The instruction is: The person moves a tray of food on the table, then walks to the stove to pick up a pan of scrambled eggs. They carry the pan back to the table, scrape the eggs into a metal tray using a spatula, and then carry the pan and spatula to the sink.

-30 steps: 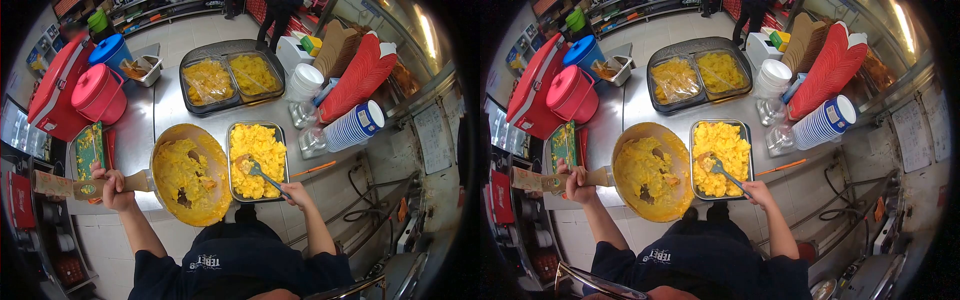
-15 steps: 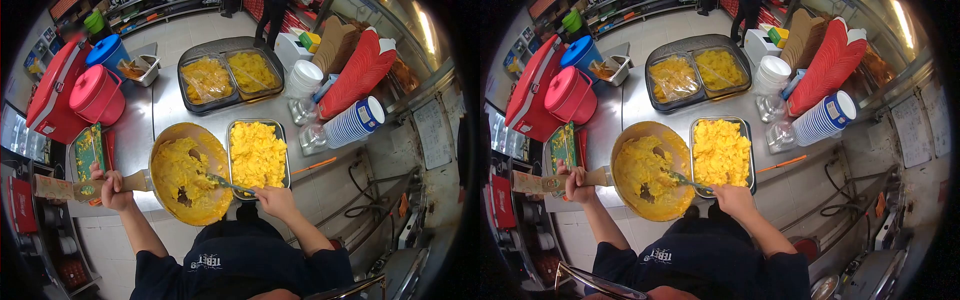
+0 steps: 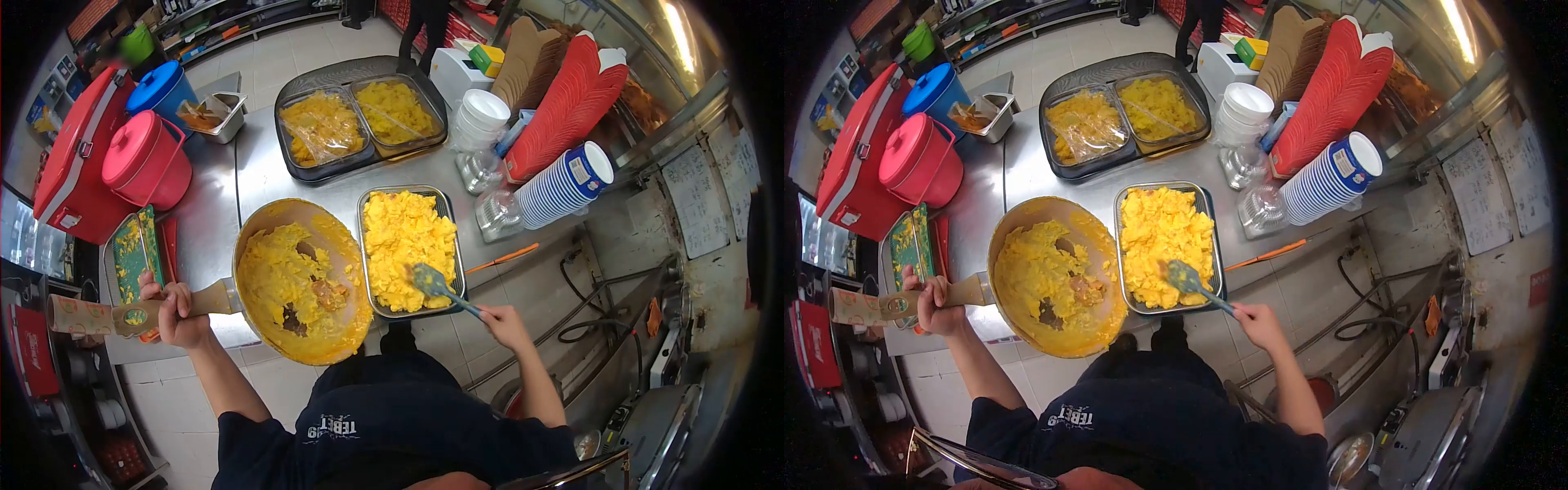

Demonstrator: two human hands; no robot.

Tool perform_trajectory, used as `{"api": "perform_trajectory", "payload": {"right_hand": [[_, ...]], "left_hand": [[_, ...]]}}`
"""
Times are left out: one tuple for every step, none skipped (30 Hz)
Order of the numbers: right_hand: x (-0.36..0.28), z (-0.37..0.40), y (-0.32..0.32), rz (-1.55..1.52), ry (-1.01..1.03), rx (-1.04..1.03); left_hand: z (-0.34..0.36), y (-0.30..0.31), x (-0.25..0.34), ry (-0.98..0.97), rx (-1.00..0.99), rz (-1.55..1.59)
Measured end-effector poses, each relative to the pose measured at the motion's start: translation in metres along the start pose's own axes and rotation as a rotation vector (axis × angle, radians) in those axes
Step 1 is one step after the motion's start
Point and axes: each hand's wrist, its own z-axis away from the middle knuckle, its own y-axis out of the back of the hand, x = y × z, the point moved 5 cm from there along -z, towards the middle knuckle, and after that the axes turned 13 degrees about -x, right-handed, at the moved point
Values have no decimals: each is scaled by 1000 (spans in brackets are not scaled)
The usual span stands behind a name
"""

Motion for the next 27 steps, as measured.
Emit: {"api": "perform_trajectory", "payload": {"right_hand": [[7,-7,-14,-178,-20,-38],[10,-13,-23,-356,-37,-76],[8,-16,-28,-358,-36,-75],[6,-18,-31,-305,-50,-52],[4,-18,-32,-252,-64,-30],[3,-16,-28,-255,-61,-29],[-6,-9,-13,-196,-30,48],[-16,-3,0,-137,0,125],[-25,-1,9,-138,0,124],[-32,0,17,-107,-39,119],[-38,2,19,-76,-78,115],[-41,-1,16,-77,-79,117],[-45,-7,12,-34,-98,102],[-48,-16,11,12,-112,89],[-48,-24,9,16,-101,96],[-48,-31,4,0,-51,86],[-49,-36,-2,-18,-4,73],[-51,-40,-8,-17,-1,69],[-55,-42,-13,27,-16,84],[-57,-45,-16,71,-29,102],[-51,-50,-18,73,-21,107],[-45,-57,-24,-35,9,43],[-39,-62,-28,-142,38,-24],[-33,-63,-27,-143,41,-24],[-27,-61,-33,-412,-58,-165],[-24,-57,-40,-678,-160,-307],[-28,-55,-42,-678,-160,-309]], "left_hand": [[0,1,-1,11,0,-7],[0,-1,-1,7,-1,-6],[-1,-2,0,2,-5,-20],[-2,-4,1,-1,-9,-35],[-3,-8,2,-1,-12,-36],[-3,-11,4,5,2,-52],[-4,-14,4,11,17,-67],[-4,-12,4,10,15,-69],[-3,-9,2,6,-2,-55],[-3,-9,2,3,-19,-40],[-3,-8,4,6,-20,-39],[-2,-6,3,5,40,-38],[-2,-5,2,-3,103,-34],[-3,-7,2,-16,104,-31],[-5,-10,3,-29,82,-33],[-5,-11,4,-35,60,-39],[-5,-12,4,-40,62,-43],[-5,-12,4,-31,76,-44],[-6,-11,4,-23,87,-43],[-6,-13,4,-28,86,-44],[-6,-16,4,-25,72,-52],[-7,-17,4,-25,57,-59],[-7,-15,4,-33,57,-60],[-5,-12,4,-23,28,-59],[-6,-12,4,-11,-1,-58],[-7,-12,4,-10,-2,-59],[-6,-12,3,-13,23,-45]]}}
